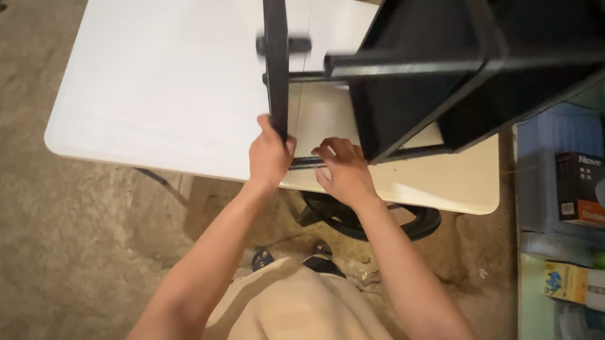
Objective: The person disassembles a black plastic three-tier shelf on a white table, then reassembles it by inserting legs into the trays and stacking the tiers. The person handles trays and legs by hand, placing components on the table and reconfiguring the shelf into its original form.
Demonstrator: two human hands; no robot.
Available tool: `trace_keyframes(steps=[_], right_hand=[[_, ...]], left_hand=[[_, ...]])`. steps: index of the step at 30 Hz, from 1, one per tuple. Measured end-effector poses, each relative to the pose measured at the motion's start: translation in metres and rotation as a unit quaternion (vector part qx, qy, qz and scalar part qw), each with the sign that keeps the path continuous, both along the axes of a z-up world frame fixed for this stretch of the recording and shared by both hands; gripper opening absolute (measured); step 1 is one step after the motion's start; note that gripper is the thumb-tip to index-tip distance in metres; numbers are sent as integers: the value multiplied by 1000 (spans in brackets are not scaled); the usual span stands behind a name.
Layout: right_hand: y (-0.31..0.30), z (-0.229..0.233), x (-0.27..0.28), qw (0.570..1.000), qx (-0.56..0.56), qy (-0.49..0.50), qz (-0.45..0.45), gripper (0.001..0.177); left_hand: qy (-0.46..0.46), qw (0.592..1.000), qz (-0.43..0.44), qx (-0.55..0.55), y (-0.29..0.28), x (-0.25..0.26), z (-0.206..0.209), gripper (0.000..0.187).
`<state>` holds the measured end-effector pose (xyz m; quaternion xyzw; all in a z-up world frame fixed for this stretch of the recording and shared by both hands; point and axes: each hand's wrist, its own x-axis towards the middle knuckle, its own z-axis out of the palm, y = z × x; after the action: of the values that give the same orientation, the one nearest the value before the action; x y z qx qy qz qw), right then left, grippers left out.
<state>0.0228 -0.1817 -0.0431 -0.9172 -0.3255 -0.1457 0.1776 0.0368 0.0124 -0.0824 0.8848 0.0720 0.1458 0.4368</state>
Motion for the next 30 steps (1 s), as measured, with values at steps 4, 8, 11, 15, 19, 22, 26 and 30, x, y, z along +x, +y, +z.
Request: trace_keyframes(steps=[4,8,11,15,19,22,26,30], right_hand=[[4,8,-1,997,-64,15,28,68],[9,17,-7,934,-233,271,-19,23],[16,26,-5,968,-163,192,-21,23],[24,49,26,977,-151,146,-27,28],[26,61,47,978,-160,132,-23,26],[34,66,52,983,-137,115,-31,16],[46,63,40,994,-75,71,-23,19],[70,57,28,998,-54,18,-25,27]], left_hand=[[17,998,-26,45,10,12,49,64],[20,999,-24,7,39,31,88,66],[-45,996,-40,-60,35,23,92,70],[-32,987,-56,-148,19,-5,68,78],[52,974,-45,-216,20,4,41,76],[14,970,-61,-234,31,21,40,74],[20,976,-69,-204,41,26,51,72],[11,975,-19,-222,26,14,64,66]])
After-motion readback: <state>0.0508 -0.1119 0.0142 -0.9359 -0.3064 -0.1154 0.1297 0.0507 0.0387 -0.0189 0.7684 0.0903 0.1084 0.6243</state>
